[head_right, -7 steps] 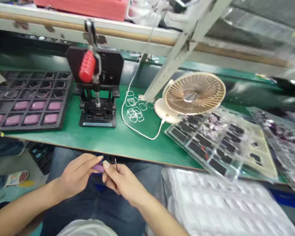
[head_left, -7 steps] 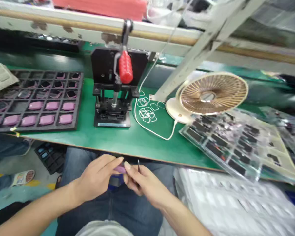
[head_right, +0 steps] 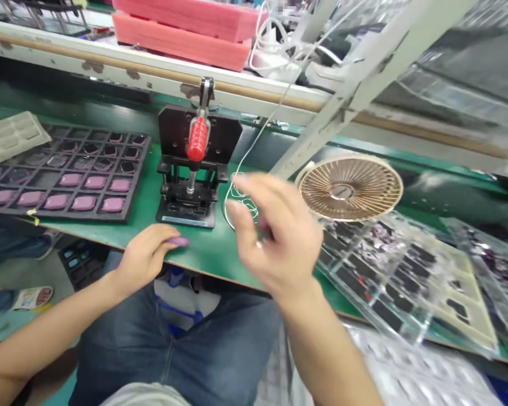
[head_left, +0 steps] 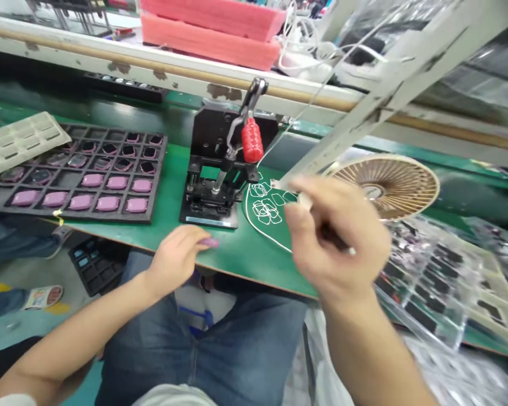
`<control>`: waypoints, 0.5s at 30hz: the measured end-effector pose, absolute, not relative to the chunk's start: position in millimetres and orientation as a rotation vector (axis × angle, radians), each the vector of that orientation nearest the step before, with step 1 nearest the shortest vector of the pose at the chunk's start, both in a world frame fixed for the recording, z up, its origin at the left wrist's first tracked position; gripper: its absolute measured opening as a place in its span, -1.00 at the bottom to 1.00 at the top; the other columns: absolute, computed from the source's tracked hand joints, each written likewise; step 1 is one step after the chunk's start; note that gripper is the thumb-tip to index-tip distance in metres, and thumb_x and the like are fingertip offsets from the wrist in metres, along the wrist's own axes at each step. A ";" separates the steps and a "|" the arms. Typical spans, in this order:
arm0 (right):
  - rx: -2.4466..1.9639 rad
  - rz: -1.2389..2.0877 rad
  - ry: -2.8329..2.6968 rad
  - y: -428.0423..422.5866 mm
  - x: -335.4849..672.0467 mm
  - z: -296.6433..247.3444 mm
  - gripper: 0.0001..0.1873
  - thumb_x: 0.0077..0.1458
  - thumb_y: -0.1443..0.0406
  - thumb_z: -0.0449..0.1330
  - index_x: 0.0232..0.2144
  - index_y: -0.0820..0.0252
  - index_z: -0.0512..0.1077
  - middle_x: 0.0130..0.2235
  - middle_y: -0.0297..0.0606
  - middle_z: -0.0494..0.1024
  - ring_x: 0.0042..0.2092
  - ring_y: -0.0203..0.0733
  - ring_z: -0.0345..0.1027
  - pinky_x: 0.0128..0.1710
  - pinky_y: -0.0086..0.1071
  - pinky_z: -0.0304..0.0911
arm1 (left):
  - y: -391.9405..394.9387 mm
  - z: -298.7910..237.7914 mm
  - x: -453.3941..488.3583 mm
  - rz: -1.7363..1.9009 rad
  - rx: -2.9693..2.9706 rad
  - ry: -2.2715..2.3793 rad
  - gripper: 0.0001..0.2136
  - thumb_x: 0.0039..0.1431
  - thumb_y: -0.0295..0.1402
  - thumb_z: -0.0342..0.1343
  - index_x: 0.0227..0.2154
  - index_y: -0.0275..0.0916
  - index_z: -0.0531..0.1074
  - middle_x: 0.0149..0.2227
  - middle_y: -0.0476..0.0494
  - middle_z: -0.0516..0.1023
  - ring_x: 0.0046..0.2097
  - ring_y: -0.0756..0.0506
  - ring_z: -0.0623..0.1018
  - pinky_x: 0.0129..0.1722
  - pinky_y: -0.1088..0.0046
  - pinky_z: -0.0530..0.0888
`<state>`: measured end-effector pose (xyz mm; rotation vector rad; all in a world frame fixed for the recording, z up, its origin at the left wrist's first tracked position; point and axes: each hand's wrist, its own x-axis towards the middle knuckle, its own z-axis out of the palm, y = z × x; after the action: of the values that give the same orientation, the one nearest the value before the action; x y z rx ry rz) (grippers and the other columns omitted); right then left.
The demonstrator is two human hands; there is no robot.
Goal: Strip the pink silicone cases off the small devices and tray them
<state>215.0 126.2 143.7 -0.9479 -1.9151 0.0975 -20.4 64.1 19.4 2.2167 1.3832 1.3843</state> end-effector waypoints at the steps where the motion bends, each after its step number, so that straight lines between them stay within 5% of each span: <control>1: -0.871 -0.043 -1.959 142.2 207.3 153.8 -0.60 0.36 0.08 0.30 0.17 -0.01 0.53 0.18 -0.13 0.61 -0.01 -0.03 0.60 -0.11 -0.23 0.51 | 75.2 17.3 -21.2 1.400 2.216 1.424 -0.82 0.48 -0.46 0.09 -0.01 -0.17 0.56 -0.06 -0.20 0.70 0.04 -0.20 0.67 0.12 0.08 0.62; 3: -0.739 -0.218 -2.088 168.6 190.4 164.7 -0.45 0.37 0.05 0.29 0.31 0.03 0.40 0.31 -0.10 0.51 0.16 0.01 0.55 -0.06 -0.25 0.54 | 93.1 11.1 -22.0 1.405 2.210 1.477 -0.83 0.49 -0.43 0.08 -0.02 -0.19 0.55 -0.04 -0.22 0.70 0.09 -0.23 0.67 0.17 0.04 0.61; 5: -0.627 -0.299 -2.163 185.4 175.7 166.8 -0.51 0.42 0.08 0.24 0.31 0.04 0.39 0.31 -0.13 0.52 0.24 0.00 0.50 -0.02 -0.27 0.55 | 103.2 4.9 -22.3 1.396 2.207 1.494 -0.83 0.48 -0.44 0.08 -0.03 -0.20 0.55 -0.03 -0.22 0.71 0.12 -0.25 0.67 0.21 0.02 0.59; 9: -0.579 -0.299 -2.036 197.3 159.1 180.8 -0.71 0.52 0.19 0.11 0.18 0.02 0.47 0.13 -0.20 0.64 0.10 -0.09 0.60 0.02 -0.29 0.51 | 105.6 -1.8 -21.7 1.370 2.202 1.506 -0.84 0.46 -0.46 0.10 -0.06 -0.20 0.57 -0.07 -0.19 0.73 0.08 -0.25 0.69 0.24 0.00 0.58; 15: -0.674 -0.287 -1.731 197.0 164.5 225.7 -0.64 0.56 0.14 0.03 0.09 0.26 0.49 -0.04 -0.12 0.59 0.01 -0.12 0.57 0.05 -0.28 0.41 | 102.5 -0.4 -22.2 1.422 2.120 1.481 -0.82 0.44 -0.50 0.12 -0.06 -0.19 0.59 -0.04 -0.19 0.73 0.09 -0.24 0.69 0.23 0.05 0.59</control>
<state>164.5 197.0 225.7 -0.6739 -1.7309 -0.2869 -22.2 102.5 -0.4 2.1200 1.4807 1.4220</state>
